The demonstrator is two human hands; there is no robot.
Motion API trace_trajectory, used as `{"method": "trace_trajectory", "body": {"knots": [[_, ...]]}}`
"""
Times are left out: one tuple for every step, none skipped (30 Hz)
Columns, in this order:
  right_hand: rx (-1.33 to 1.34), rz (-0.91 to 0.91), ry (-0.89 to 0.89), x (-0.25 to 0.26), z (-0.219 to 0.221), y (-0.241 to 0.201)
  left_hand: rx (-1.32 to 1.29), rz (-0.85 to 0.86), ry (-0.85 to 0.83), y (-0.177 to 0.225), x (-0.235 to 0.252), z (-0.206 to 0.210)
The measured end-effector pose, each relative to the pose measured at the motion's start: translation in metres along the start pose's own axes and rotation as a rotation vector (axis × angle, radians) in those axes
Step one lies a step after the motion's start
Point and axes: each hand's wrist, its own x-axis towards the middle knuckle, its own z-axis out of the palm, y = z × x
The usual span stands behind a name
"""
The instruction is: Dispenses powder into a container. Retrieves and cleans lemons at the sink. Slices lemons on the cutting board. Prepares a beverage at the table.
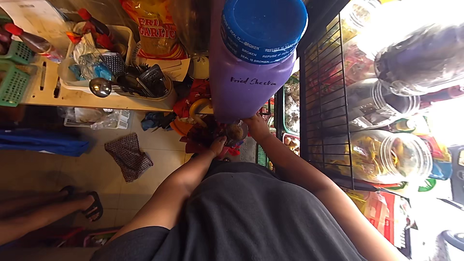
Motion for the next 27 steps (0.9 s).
{"method": "trace_trajectory", "body": {"knots": [[-0.005, 0.005, -0.006, 0.000, 0.001, 0.001, -0.007, 0.007, 0.001, -0.005, 0.004, 0.001], [-0.008, 0.010, -0.014, 0.000, 0.001, 0.001, -0.018, 0.018, 0.004, -0.013, 0.010, 0.002], [-0.006, 0.011, -0.018, 0.000, 0.001, 0.001, -0.027, 0.025, 0.005, -0.018, 0.014, 0.003], [-0.005, 0.006, -0.010, 0.000, 0.001, 0.001, -0.036, 0.029, 0.008, -0.020, 0.016, 0.004], [-0.008, 0.001, -0.001, 0.000, 0.001, 0.001, -0.044, 0.027, 0.011, -0.020, 0.016, 0.005], [-0.008, -0.004, 0.008, 0.000, 0.001, 0.001, -0.051, 0.023, 0.010, -0.019, 0.016, 0.005], [-0.010, -0.007, 0.010, 0.000, 0.001, 0.001, -0.055, 0.020, 0.012, -0.019, 0.016, 0.005], [-0.010, -0.006, 0.007, 0.000, 0.001, 0.001, -0.056, 0.021, 0.013, -0.019, 0.016, 0.005], [-0.012, -0.006, 0.004, 0.000, 0.001, 0.001, -0.057, 0.023, 0.012, -0.019, 0.016, 0.005], [-0.018, -0.006, -0.002, 0.000, 0.001, 0.001, -0.060, 0.026, 0.010, -0.019, 0.016, 0.005], [-0.023, -0.005, -0.012, 0.000, 0.000, 0.001, -0.065, 0.030, 0.008, -0.019, 0.016, 0.005], [-0.026, -0.002, -0.021, 0.000, 0.000, 0.001, -0.071, 0.035, 0.010, -0.019, 0.016, 0.005], [-0.025, 0.006, -0.032, 0.000, -0.001, 0.000, -0.079, 0.035, 0.016, -0.019, 0.015, 0.005], [-0.026, 0.013, -0.039, 0.001, -0.002, 0.000, -0.088, 0.033, 0.020, -0.018, 0.015, 0.006], [-0.021, 0.023, -0.052, 0.001, -0.003, -0.001, -0.099, 0.026, 0.023, -0.018, 0.015, 0.006], [-0.017, 0.030, -0.065, 0.002, -0.004, -0.002, -0.108, 0.021, 0.023, -0.018, 0.015, 0.006], [-0.015, 0.037, -0.073, 0.001, -0.005, -0.002, -0.113, 0.020, 0.023, -0.019, 0.015, 0.006], [-0.007, 0.039, -0.073, 0.001, -0.005, -0.003, -0.116, 0.020, 0.023, -0.018, 0.015, 0.007], [-0.001, 0.040, -0.067, 0.001, -0.005, -0.002, -0.121, 0.022, 0.024, -0.017, 0.016, 0.007], [0.008, 0.043, -0.060, 0.001, -0.005, -0.002, -0.126, 0.027, 0.028, -0.016, 0.016, 0.008], [0.017, 0.062, -0.062, 0.002, -0.005, -0.003, -0.134, 0.028, 0.030, -0.015, 0.016, 0.008], [0.025, 0.095, -0.069, 0.002, -0.006, -0.005, -0.145, 0.028, 0.030, -0.013, 0.016, 0.009], [0.039, 0.143, -0.084, 0.003, -0.007, -0.007, -0.157, 0.027, 0.030, -0.013, 0.016, 0.010], [0.059, 0.196, -0.091, 0.004, -0.007, -0.010, -0.168, 0.026, 0.031, -0.012, 0.016, 0.011], [0.083, 0.251, -0.084, 0.005, -0.008, -0.012, -0.181, 0.026, 0.033, -0.011, 0.016, 0.012], [0.107, 0.308, -0.076, 0.005, -0.009, -0.015, -0.186, 0.032, 0.032, -0.010, 0.016, 0.013], [0.138, 0.385, -0.087, 0.007, -0.011, -0.019, -0.184, 0.042, 0.028, -0.009, 0.016, 0.013]]}}
